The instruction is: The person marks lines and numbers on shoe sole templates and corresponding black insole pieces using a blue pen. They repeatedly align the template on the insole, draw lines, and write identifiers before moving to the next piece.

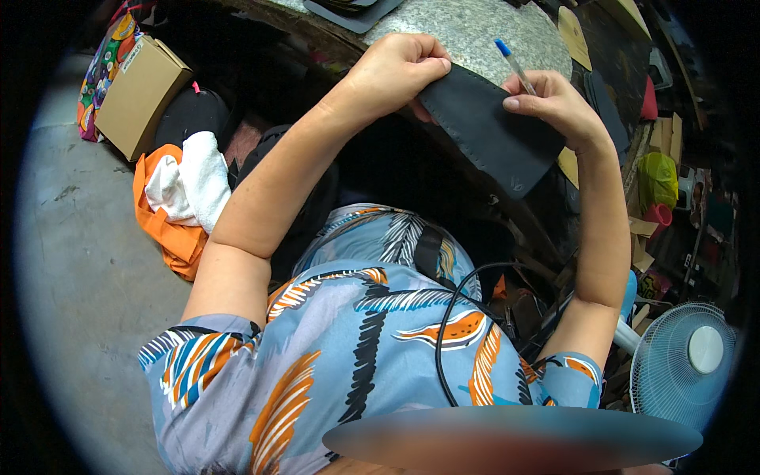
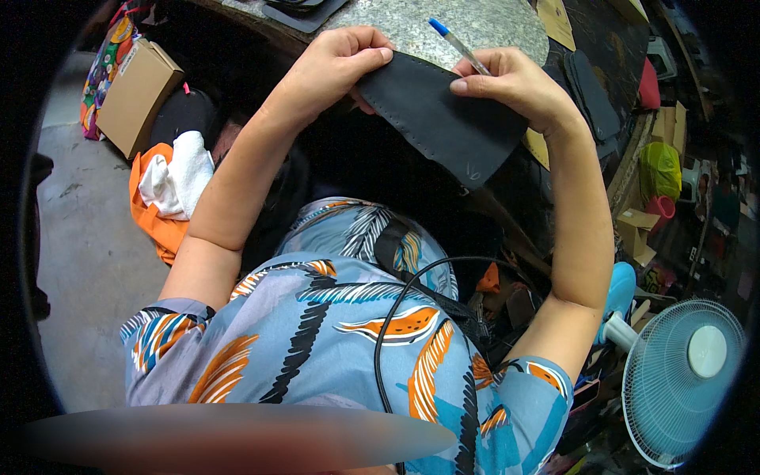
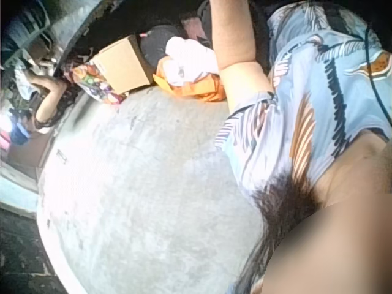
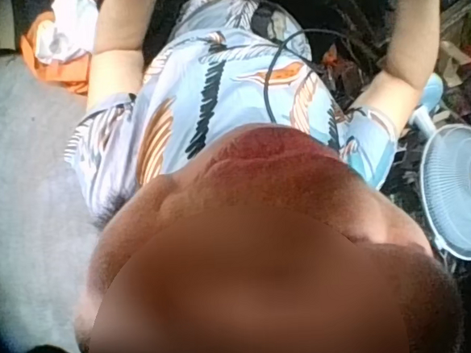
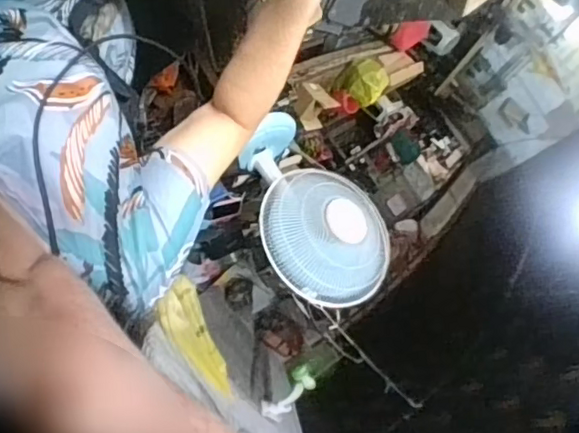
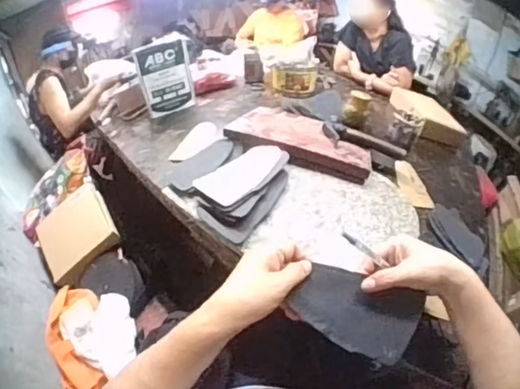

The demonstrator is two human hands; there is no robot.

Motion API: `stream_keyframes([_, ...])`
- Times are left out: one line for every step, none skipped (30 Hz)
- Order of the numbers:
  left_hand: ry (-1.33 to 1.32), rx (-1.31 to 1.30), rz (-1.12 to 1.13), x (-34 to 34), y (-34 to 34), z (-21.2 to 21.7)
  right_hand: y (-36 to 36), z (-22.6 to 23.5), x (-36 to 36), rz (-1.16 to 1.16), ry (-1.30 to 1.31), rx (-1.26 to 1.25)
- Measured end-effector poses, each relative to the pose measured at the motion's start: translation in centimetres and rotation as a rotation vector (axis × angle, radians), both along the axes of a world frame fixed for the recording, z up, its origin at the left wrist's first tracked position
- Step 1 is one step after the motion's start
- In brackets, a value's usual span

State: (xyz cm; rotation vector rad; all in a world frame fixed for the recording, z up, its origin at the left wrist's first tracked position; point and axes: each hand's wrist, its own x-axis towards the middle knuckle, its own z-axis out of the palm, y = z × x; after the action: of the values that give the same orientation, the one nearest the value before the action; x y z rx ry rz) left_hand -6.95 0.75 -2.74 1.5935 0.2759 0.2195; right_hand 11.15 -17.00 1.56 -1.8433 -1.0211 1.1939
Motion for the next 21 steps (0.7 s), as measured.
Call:
stream_keyframes([0.02,0.01,-0.001,-0.1,0.1,0.0,0.0,0.1,0.0,0.002,0.001,-0.011])
stream_keyframes([-0.001,0.011,-0.019,-0.2,0.2,0.0,0.0,0.1,0.0,0.004,0.003,-0.022])
stream_keyframes([-0.006,0.005,-0.035,-0.3,0.4,0.0,0.0,0.1,0.1,-0.003,0.016,-0.029])
stream_keyframes([-0.002,-0.001,-0.049,-0.3,0.4,0.0,0.0,0.1,0.0,-0.011,0.029,-0.038])
stream_keyframes([-0.001,0.009,-0.053,-0.3,0.5,0.0,0.0,0.1,0.0,-0.019,0.042,-0.046])
stream_keyframes([0.008,0.021,-0.054,-0.3,0.5,0.0,0.1,0.1,0.0,-0.015,0.034,-0.048])
stream_keyframes([0.008,0.022,-0.06,-0.3,0.4,0.0,0.1,0.1,0.0,-0.011,0.026,-0.05])
stream_keyframes([0.007,0.063,-0.059,-0.2,0.4,-0.1,0.2,0.0,0.0,-0.008,0.017,-0.052])
stream_keyframes([-0.003,0.095,-0.061,0.0,0.5,-0.2,0.2,0.0,-0.1,-0.005,0.015,-0.051])
stream_keyframes([-0.007,0.121,-0.062,0.0,0.4,-0.3,0.2,0.0,-0.1,-0.002,0.014,-0.051])
stream_keyframes([-0.015,0.143,-0.051,0.1,0.4,-0.5,0.3,-0.1,-0.1,-0.008,-0.002,-0.061])
stream_keyframes([-0.019,0.162,-0.04,0.2,0.4,-0.7,0.2,-0.1,-0.1,-0.001,0.009,-0.042])
stream_keyframes([-0.01,0.176,-0.028,0.3,0.4,-0.9,0.2,-0.1,0.0,-0.004,0.007,-0.035])
stream_keyframes([-0.043,0.185,-0.015,0.4,0.4,-1.1,0.2,-0.2,0.0,-0.008,0.005,-0.028])
stream_keyframes([-0.063,0.19,-0.002,0.4,0.4,-1.3,0.1,-0.2,0.2,-0.023,0.01,-0.041])
stream_keyframes([-0.078,0.184,0.008,0.5,0.4,-1.4,-0.1,-0.2,0.3,-0.038,0.015,-0.053])
stream_keyframes([-0.081,0.211,0.021,0.5,0.5,-1.5,-0.2,-0.2,0.5,-0.038,0.034,-0.033])
stream_keyframes([-0.078,0.228,0.032,0.5,0.5,-1.6,-0.5,-0.2,0.6,-0.063,0.025,-0.043])
stream_keyframes([-0.075,0.244,0.043,0.4,0.6,-1.6,-0.7,-0.3,0.8,-0.073,0.03,-0.021])
stream_keyframes([-0.07,0.224,0.038,0.3,0.6,-1.5,-0.9,-0.3,0.9,-0.097,0.013,-0.018])
stream_keyframes([-0.067,0.204,0.033,0.2,0.6,-1.4,-1.1,-0.5,0.9,-0.081,0.03,-0.002])
